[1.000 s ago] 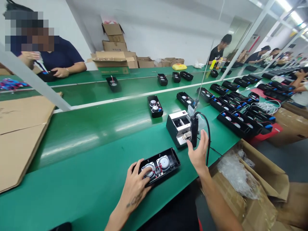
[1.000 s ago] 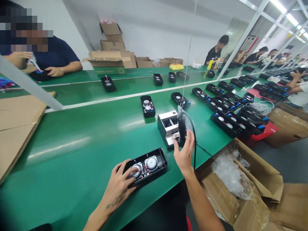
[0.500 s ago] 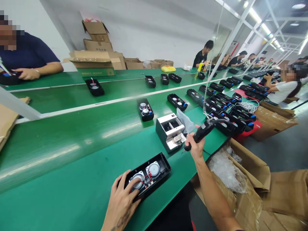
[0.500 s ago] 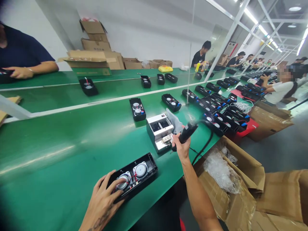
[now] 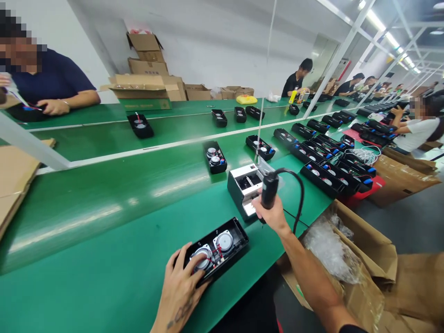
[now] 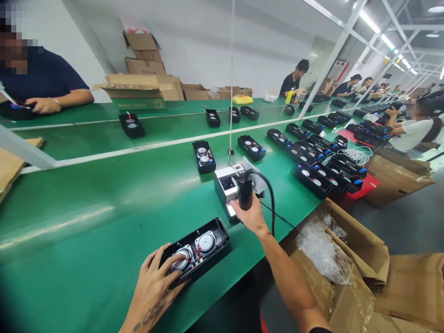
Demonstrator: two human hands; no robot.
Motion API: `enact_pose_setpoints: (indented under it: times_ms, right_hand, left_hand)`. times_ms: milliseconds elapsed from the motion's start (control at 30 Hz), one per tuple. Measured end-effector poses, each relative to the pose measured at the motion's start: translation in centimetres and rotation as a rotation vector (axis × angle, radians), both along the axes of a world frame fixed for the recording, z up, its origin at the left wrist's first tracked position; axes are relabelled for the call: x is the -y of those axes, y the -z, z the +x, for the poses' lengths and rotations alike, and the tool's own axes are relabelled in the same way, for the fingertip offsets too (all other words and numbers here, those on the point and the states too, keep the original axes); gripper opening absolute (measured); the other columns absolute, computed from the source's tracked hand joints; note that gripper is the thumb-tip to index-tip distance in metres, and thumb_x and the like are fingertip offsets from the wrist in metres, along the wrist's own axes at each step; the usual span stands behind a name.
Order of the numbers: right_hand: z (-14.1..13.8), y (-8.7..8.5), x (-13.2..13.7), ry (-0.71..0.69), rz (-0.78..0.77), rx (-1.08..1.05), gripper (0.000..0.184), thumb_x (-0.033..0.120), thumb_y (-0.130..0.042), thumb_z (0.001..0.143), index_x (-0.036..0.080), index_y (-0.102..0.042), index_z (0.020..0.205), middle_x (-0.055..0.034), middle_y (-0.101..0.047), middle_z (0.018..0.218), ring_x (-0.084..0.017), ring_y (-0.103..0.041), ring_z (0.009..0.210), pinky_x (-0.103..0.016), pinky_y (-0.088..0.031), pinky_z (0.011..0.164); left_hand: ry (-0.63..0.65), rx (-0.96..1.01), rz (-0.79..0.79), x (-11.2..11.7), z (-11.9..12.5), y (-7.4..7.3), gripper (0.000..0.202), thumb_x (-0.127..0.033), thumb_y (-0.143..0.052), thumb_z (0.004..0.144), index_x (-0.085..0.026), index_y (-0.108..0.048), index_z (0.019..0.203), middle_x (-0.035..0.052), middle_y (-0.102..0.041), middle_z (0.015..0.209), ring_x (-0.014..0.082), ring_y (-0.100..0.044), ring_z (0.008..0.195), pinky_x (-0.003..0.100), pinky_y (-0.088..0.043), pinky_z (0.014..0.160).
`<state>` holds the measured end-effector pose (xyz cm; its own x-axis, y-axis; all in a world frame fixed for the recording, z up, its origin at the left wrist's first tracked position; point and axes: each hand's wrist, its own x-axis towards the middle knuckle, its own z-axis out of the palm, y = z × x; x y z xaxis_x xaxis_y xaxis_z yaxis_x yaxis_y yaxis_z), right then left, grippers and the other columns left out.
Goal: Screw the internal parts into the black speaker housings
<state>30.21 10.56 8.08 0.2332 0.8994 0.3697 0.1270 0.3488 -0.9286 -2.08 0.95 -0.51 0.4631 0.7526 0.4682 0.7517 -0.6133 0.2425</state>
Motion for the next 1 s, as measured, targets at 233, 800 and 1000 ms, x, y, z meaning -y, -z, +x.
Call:
enact_pose_setpoints:
  times_ms: [233, 800, 1000]
  right_hand:
    - [-6.0, -0.3, 6.3, -0.213, 0.131, -0.428, 0.047, 0.033, -0.078, 0.1, 0.035, -0.048, 0.135, 0.0124, -0.058, 0.07, -0.009, -0.047, 0.039, -0.025, -0.041, 0.04]
    - [-8.9, 1.5, 6.6, -0.311, 0.031, -0.311, 0.041, 0.043, -0.077, 0.1, 0.031, -0.052, 0.131, 0.0114, -0.059, 0.066, -0.011, -0.048, 0.04, -0.027, -0.042, 0.042]
    - [-8.7, 1.3, 6.3, -0.304, 0.057, -0.346, 0.039, 0.04, -0.074, 0.102, 0.031, -0.05, 0.131, 0.0122, -0.057, 0.066, -0.01, -0.047, 0.039, -0.027, -0.042, 0.042]
  left_hand:
    - [0.017, -0.027, 0.013, 0.0, 0.2, -0.8, 0.01, -0.02, -0.083, 0.086, -0.027, -0.076, 0.084, 0.0028, -0.081, 0.118, 0.0399, -0.058, 0.142, 0.059, -0.046, 0.114]
    - [0.014, -0.012, -0.009, 0.1, 0.4, -1.5, 0.012, -0.021, -0.087, 0.083, -0.027, -0.077, 0.085, 0.0024, -0.081, 0.117, 0.0415, -0.06, 0.139, 0.061, -0.047, 0.114]
    - [0.014, -0.016, -0.007, 0.1, 0.3, -1.2, 0.011, -0.02, -0.085, 0.084, -0.026, -0.077, 0.085, 0.0031, -0.081, 0.118, 0.0415, -0.06, 0.141, 0.061, -0.048, 0.115]
